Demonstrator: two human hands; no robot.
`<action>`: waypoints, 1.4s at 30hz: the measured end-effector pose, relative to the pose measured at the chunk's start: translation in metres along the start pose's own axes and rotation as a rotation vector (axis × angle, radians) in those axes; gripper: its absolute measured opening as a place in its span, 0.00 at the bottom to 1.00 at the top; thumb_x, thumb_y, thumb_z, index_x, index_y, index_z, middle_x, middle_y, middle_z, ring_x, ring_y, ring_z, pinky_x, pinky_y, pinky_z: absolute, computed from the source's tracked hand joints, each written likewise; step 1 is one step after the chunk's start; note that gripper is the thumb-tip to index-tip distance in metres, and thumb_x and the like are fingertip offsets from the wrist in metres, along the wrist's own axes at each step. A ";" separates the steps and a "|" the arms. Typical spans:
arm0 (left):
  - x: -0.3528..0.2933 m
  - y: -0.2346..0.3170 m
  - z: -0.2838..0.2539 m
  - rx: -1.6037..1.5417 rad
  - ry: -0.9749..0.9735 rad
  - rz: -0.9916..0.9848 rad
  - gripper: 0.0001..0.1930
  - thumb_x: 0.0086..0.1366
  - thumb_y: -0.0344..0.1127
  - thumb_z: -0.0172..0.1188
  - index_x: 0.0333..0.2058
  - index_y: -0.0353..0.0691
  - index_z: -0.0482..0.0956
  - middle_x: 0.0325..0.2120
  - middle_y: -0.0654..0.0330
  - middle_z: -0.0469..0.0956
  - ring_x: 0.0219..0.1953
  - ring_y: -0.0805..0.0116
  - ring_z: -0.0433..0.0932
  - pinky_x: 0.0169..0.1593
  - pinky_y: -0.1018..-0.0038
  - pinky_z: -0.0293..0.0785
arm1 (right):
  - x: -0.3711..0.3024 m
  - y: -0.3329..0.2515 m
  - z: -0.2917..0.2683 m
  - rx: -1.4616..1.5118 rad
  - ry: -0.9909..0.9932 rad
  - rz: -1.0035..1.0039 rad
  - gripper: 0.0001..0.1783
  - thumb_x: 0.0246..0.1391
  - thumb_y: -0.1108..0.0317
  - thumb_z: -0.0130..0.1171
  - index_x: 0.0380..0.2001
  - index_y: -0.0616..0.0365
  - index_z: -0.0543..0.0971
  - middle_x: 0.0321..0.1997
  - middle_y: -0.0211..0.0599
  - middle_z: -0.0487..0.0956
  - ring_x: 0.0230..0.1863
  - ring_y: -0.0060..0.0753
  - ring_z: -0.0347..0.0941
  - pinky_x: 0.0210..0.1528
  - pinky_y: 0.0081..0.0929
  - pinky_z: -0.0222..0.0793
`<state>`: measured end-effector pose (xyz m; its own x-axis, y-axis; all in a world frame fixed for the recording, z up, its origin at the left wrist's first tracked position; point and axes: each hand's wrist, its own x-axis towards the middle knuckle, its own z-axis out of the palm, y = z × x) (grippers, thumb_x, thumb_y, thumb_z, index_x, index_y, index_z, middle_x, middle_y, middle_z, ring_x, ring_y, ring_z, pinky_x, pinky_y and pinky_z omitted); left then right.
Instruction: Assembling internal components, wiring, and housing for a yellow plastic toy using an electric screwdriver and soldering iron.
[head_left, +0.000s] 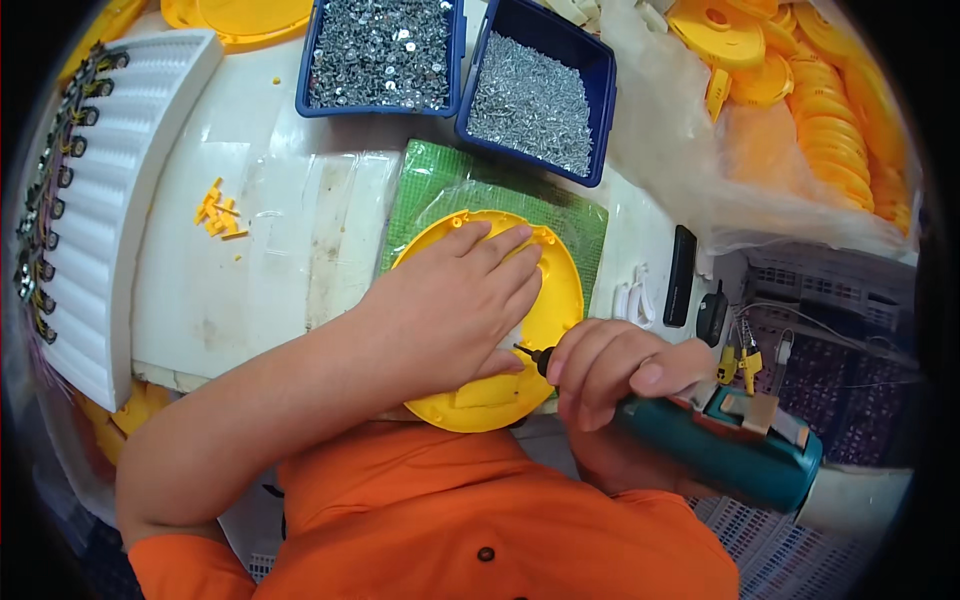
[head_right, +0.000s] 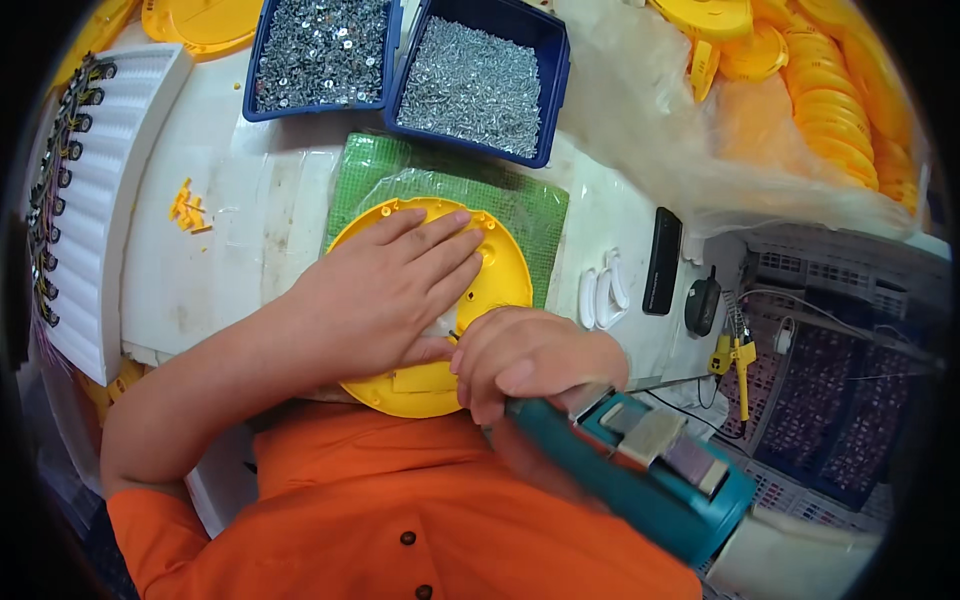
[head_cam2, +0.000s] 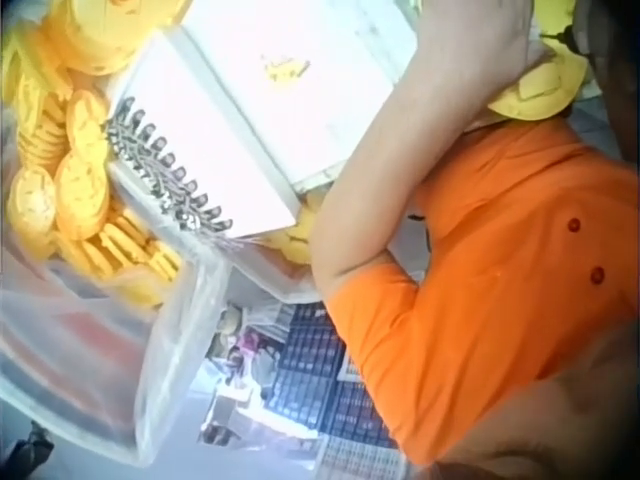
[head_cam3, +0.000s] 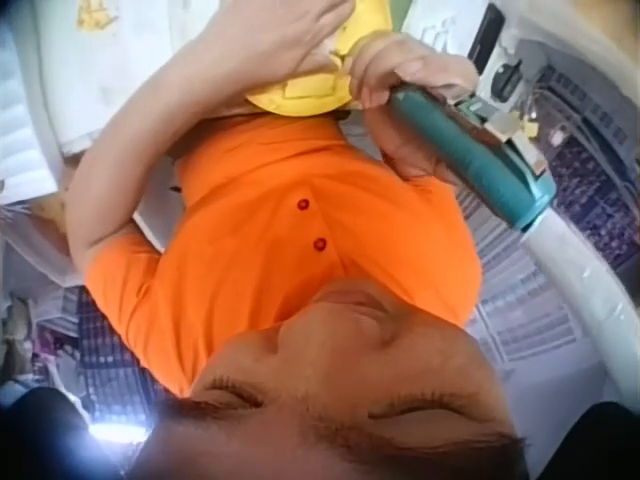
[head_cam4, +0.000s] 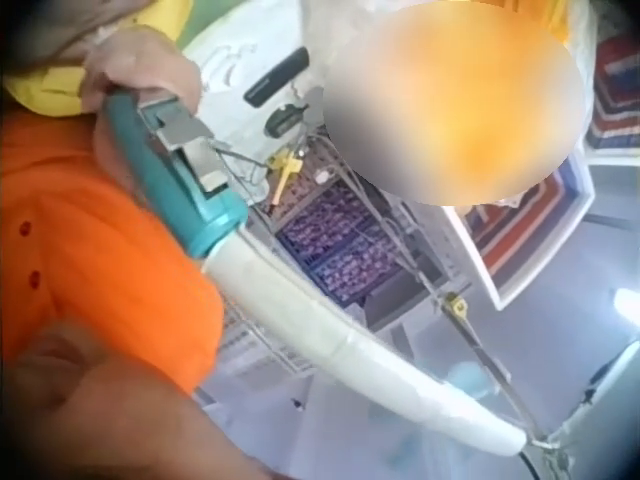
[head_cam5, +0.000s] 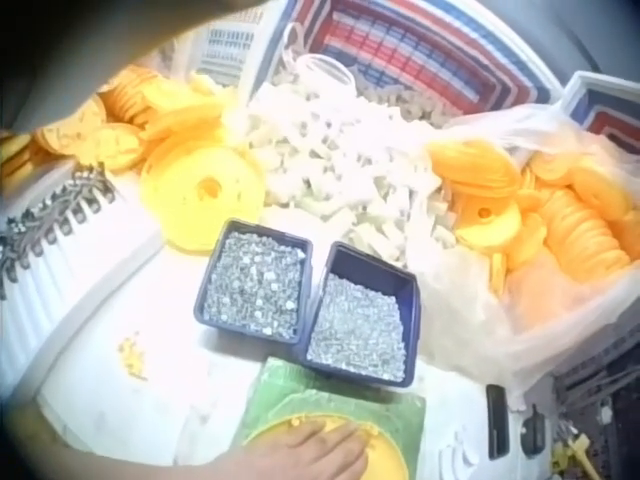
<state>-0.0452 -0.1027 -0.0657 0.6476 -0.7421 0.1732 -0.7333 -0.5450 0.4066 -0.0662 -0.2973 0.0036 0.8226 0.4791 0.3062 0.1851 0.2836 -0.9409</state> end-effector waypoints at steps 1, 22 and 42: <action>0.000 0.000 0.002 0.008 0.003 0.003 0.39 0.68 0.59 0.58 0.64 0.29 0.70 0.68 0.46 0.68 0.73 0.51 0.61 0.75 0.56 0.55 | 0.001 0.002 -0.003 0.074 0.000 -0.008 0.33 0.67 0.34 0.45 0.49 0.55 0.75 0.24 0.41 0.77 0.26 0.41 0.74 0.38 0.41 0.70; -0.090 0.028 0.003 -0.049 0.205 -0.142 0.29 0.67 0.61 0.60 0.57 0.47 0.82 0.64 0.68 0.75 0.68 0.64 0.69 0.64 0.57 0.66 | 0.041 0.011 -0.014 0.042 0.153 -0.055 0.47 0.58 0.24 0.50 0.64 0.52 0.73 0.24 0.34 0.76 0.25 0.34 0.71 0.37 0.36 0.67; -0.086 0.021 0.013 0.141 0.244 -0.041 0.28 0.67 0.63 0.56 0.55 0.50 0.80 0.66 0.68 0.73 0.65 0.64 0.70 0.45 0.64 0.71 | 0.045 0.011 0.002 0.078 0.183 -0.006 0.51 0.57 0.22 0.50 0.65 0.57 0.72 0.26 0.35 0.78 0.27 0.34 0.73 0.39 0.37 0.69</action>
<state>-0.1195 -0.0553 -0.0833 0.6956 -0.6116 0.3768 -0.7158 -0.6344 0.2917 -0.0286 -0.2715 0.0075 0.9068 0.3202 0.2741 0.1543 0.3530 -0.9228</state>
